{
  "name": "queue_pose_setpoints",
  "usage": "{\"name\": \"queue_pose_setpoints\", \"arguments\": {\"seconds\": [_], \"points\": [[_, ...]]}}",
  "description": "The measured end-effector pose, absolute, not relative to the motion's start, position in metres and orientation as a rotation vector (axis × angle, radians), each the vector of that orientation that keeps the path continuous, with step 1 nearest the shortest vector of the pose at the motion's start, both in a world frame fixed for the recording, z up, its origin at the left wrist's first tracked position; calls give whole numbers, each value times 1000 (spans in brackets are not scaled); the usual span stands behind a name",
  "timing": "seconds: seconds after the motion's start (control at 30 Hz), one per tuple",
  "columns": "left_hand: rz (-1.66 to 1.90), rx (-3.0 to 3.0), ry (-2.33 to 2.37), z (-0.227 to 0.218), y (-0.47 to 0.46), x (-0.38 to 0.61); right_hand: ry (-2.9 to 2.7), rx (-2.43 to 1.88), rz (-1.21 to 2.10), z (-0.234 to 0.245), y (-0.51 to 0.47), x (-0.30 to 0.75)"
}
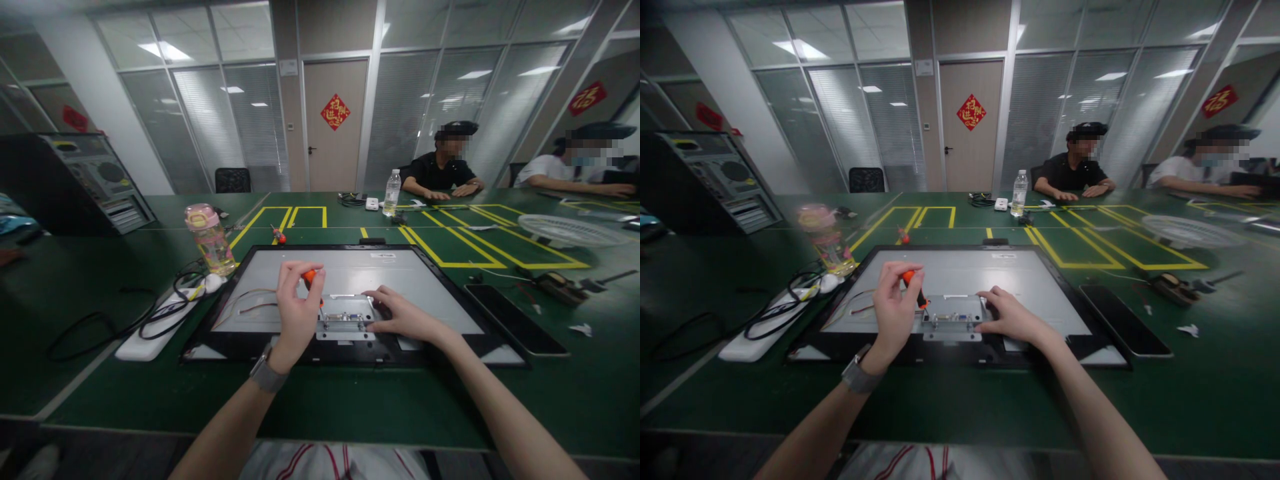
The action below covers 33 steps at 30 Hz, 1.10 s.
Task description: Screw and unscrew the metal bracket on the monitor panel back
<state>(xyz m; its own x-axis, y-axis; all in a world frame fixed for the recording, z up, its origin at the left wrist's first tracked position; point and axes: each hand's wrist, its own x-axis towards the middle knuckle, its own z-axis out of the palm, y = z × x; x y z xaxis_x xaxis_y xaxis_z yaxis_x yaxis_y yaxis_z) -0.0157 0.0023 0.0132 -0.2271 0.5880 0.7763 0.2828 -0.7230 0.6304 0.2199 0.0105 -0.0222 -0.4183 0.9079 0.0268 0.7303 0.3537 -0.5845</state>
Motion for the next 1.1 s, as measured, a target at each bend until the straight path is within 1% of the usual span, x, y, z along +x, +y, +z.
{"name": "queue_pose_setpoints", "arguments": {"seconds": [0.23, 0.5, 0.67, 0.9, 1.1], "points": [[1963, 1731, 959, 12, 1, -17, -2270, -1466, 734, -18, 8, 218], [2061, 1788, 1030, 12, 1, -16, -2274, -1458, 732, -20, 10, 219], [1976, 1780, 946, 12, 0, -18, -2281, -1452, 727, -21, 10, 219], [2082, 1734, 1127, 14, 2, -16, -2275, -1428, 731, -22, 11, 220], [2093, 1743, 1117, 13, 4, -15, -2278, -1435, 715, -24, 12, 221]]}}
